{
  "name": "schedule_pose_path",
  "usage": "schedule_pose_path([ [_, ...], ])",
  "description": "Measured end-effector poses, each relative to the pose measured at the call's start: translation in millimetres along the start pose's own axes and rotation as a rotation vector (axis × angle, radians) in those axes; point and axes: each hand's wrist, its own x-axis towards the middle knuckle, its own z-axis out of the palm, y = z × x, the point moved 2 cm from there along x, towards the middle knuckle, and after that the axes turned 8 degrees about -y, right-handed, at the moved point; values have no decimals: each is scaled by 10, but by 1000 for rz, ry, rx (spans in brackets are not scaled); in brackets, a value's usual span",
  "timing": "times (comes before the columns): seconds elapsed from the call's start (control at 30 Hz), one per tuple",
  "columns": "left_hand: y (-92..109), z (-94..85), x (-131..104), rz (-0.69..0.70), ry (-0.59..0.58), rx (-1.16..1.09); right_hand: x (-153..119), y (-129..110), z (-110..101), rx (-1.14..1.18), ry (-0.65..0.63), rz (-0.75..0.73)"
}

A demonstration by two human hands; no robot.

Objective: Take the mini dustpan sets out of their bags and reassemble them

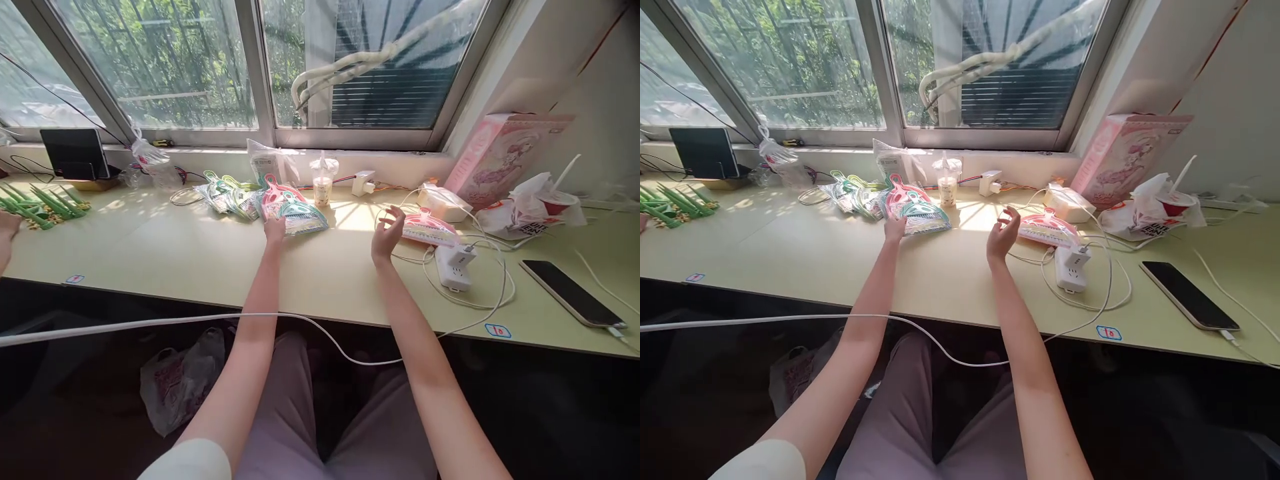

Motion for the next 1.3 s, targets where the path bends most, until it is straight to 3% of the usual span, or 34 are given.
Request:
schedule_pose_path([
  [0.2,264,396,-375,289,-1,-171,-331,-305,280,-138,-492,-469],
  [0.3,313,575,-571,387,-36,-314,-406,-333,394,-154,-651,-561],
  [0.4,348,697,-711,410,-108,-413,-380,-246,466,-120,-682,-442],
  [0.5,384,757,-788,362,-134,-507,-302,-119,474,-13,-621,-210],
  [0.67,425,811,-782,257,-207,-750,-212,9,479,475,-560,185],
  [0.77,415,843,-731,159,-412,-826,-170,58,480,711,-432,331],
  [0.87,382,862,-684,137,-699,-704,-119,131,437,790,-292,478],
  [0.93,349,865,-649,130,-796,-620,-87,168,387,801,-250,553],
  [1.0,319,858,-604,80,-766,-605,-63,167,339,803,-260,576],
  [1.13,318,748,-482,-13,-512,-698,-66,54,296,797,-388,558],
  [1.23,309,520,-346,-35,-316,-840,-94,-54,290,800,-526,525],
  [1.3,232,283,-232,-108,-112,-932,-105,-90,276,800,-580,494],
])
